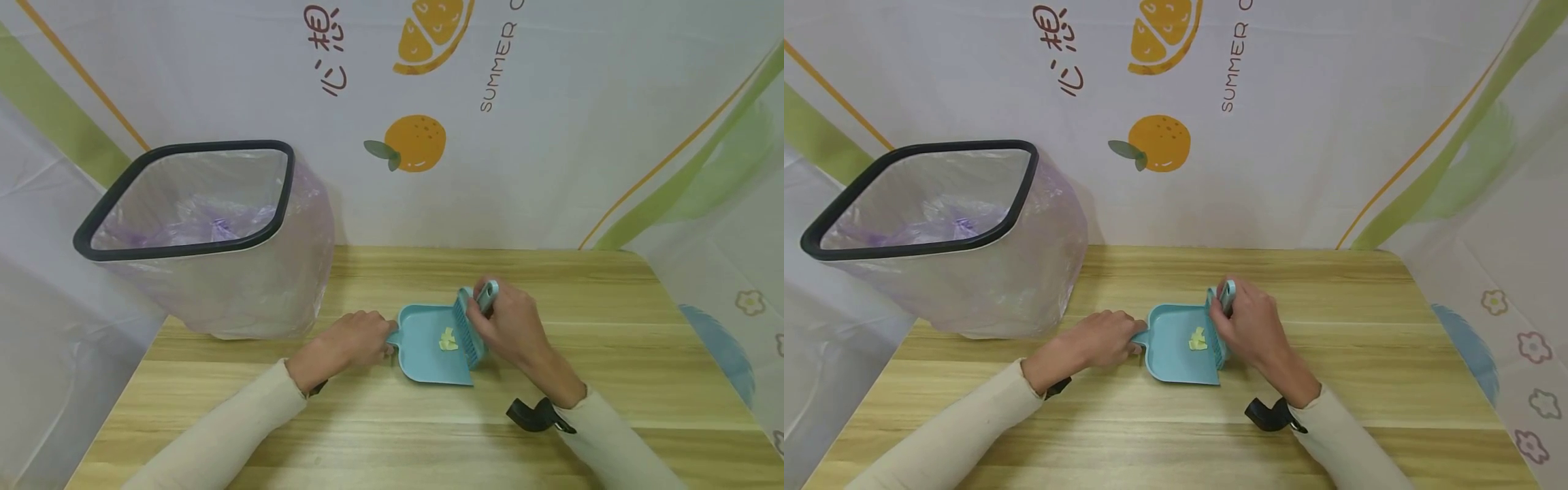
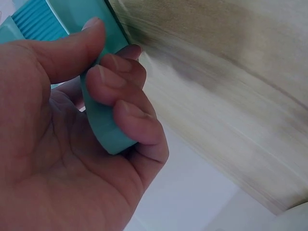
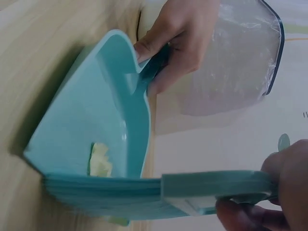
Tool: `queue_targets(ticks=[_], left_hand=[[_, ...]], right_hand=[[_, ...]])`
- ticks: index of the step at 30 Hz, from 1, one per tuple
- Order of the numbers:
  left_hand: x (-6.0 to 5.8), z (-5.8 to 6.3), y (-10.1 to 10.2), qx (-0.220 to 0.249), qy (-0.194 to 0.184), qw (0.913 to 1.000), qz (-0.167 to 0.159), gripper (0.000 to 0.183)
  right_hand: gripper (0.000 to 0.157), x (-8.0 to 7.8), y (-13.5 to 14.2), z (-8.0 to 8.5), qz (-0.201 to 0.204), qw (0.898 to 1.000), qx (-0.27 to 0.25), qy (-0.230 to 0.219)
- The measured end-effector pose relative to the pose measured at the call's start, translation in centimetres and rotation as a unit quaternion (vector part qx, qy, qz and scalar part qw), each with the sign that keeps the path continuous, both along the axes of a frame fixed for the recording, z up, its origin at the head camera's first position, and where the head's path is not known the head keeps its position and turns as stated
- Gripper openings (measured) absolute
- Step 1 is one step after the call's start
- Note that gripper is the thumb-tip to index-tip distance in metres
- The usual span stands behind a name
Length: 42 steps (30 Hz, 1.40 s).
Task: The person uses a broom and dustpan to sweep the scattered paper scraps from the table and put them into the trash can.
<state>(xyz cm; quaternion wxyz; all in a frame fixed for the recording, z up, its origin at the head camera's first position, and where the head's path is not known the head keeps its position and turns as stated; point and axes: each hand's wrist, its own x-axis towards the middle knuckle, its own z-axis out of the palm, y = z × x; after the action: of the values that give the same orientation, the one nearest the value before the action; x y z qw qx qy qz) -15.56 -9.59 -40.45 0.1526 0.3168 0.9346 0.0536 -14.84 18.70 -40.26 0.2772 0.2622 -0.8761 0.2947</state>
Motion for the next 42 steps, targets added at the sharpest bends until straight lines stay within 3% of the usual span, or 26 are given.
queue_targets(ticks=[11, 21, 29, 35, 42], left_hand=[[0.1, 0.2, 0.0, -0.004, 0.001, 1.0000, 0.000, 0.025], [0.1, 0.0, -0.1, -0.004, 0.004, 1.0000, -0.002, 0.026], [0.2, 0.0, -0.2, 0.009, 0.011, 0.9999, 0.000, 0.023], [0.2, -0.1, -0.3, 0.014, 0.013, 0.9998, 0.000, 0.023], [0.1, -0.2, -0.2, 0.011, 0.017, 0.9998, -0.003, 0.025]], right_hand=[[0.011, 0.0, 0.6, 0.6, -0.016, 0.999, -0.029, 0.015], [0.014, -0.3, -1.4, -0.4, 0.054, 0.998, 0.004, 0.012], [0.014, -0.1, -1.6, 0.1, 0.066, 0.996, -0.047, -0.021], [0.018, -0.2, -0.9, 0.4, 0.060, 0.998, -0.015, 0.010], [0.018, -0.4, -1.1, -0.2, 0.081, 0.996, 0.026, 0.029]])
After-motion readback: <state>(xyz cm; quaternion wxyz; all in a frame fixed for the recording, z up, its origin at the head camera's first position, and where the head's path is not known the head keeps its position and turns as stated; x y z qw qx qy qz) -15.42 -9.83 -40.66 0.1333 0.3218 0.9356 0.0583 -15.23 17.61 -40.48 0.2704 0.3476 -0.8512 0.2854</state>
